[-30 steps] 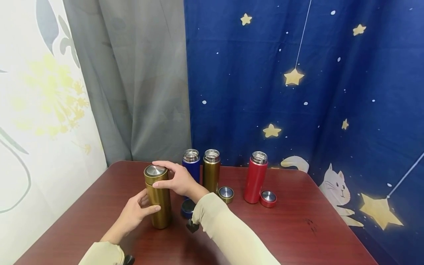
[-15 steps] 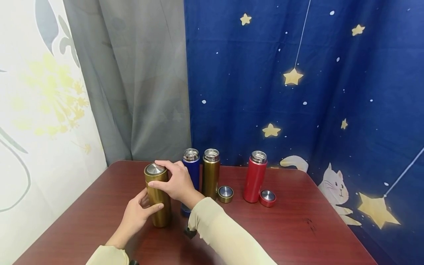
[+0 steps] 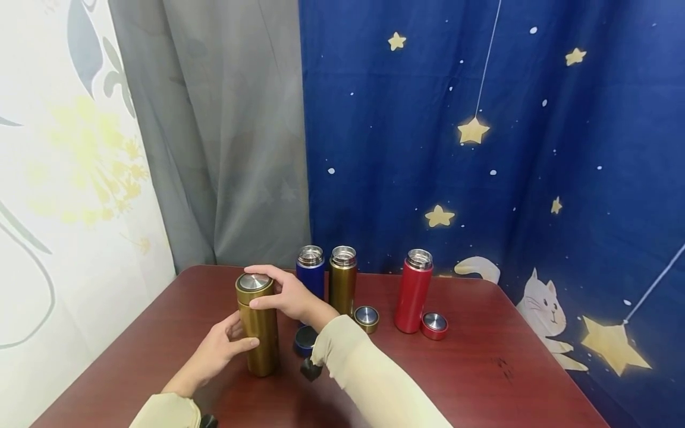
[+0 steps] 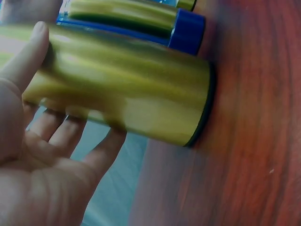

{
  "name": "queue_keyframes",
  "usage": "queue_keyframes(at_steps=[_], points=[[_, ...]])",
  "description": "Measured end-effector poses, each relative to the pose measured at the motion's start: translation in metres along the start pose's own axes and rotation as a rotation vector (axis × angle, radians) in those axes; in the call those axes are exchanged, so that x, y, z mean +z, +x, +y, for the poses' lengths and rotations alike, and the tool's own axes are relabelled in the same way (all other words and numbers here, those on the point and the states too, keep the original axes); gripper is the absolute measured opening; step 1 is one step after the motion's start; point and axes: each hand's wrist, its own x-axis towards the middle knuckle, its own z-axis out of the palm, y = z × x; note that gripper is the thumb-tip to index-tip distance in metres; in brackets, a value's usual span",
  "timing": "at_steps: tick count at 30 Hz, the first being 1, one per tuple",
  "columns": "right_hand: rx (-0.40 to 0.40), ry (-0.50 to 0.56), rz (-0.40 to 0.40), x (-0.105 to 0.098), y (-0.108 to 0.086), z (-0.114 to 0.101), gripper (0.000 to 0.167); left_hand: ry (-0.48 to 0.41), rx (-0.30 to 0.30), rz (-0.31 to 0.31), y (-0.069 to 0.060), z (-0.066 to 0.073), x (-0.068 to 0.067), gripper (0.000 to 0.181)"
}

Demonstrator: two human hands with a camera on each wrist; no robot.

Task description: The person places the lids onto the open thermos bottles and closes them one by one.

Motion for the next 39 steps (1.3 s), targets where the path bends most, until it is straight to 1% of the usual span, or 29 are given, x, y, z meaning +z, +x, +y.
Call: queue_keyframes(at_steps=[1,3,6,10,12,13,14,17,19,21,25,27,29,32,34,36,39], points=[[0.002,0.046,-0.013,-0.001,0.0,0.001,0.058,-0.005,-0.001,-0.012,0.0,-0.001,-0.001,0.072],[0.001,0.092,-0.018,-0.003,0.0,0.002,0.057,-0.01,-0.001,-0.029,0.001,-0.002,-0.002,0.072],[0.007,0.089,0.001,-0.003,0.0,0.003,0.056,-0.007,-0.005,-0.025,0.002,-0.002,-0.002,0.072],[-0.006,0.049,0.044,-0.002,-0.001,0.002,0.055,0.006,0.001,0.02,0.002,0.001,0.002,0.073],[-0.016,0.008,0.072,0.0,-0.003,-0.007,0.054,0.015,0.01,0.047,0.001,0.003,0.004,0.073],[-0.022,-0.023,0.093,0.001,-0.003,-0.007,0.054,0.02,0.009,0.064,0.001,0.004,0.006,0.074],[-0.027,-0.049,0.112,0.003,-0.003,-0.007,0.054,0.03,0.009,0.084,0.0,0.006,0.007,0.074],[-0.035,-0.173,0.176,0.006,-0.003,-0.006,0.053,0.069,-0.003,0.154,-0.001,0.009,0.013,0.075],[-0.048,-0.251,0.218,0.008,0.0,0.004,0.053,0.098,-0.011,0.205,-0.002,0.01,0.018,0.077],[-0.057,-0.316,0.253,0.01,0.001,0.005,0.054,0.122,-0.016,0.244,-0.002,0.011,0.021,0.078],[-0.02,-0.414,0.332,0.016,-0.002,0.004,0.055,0.137,-0.024,0.294,-0.004,0.012,0.027,0.079],[0.006,-0.446,0.365,0.019,-0.003,0.003,0.056,0.14,-0.027,0.309,-0.004,0.013,0.029,0.08],[0.027,-0.467,0.383,0.02,-0.004,0.001,0.057,0.14,-0.025,0.319,-0.004,0.015,0.029,0.08],[0.015,-0.469,0.369,0.02,-0.003,0.0,0.057,0.128,-0.021,0.296,-0.005,0.015,0.028,0.081],[-0.005,-0.444,0.327,0.017,-0.003,0.0,0.056,0.119,-0.019,0.26,-0.005,0.014,0.025,0.081],[-0.027,-0.367,0.257,0.013,-0.001,0.0,0.055,0.105,-0.016,0.209,-0.005,0.011,0.02,0.08],[-0.036,-0.178,0.132,0.006,0.001,0.003,0.056,0.061,-0.009,0.128,-0.003,0.005,0.011,0.076]])
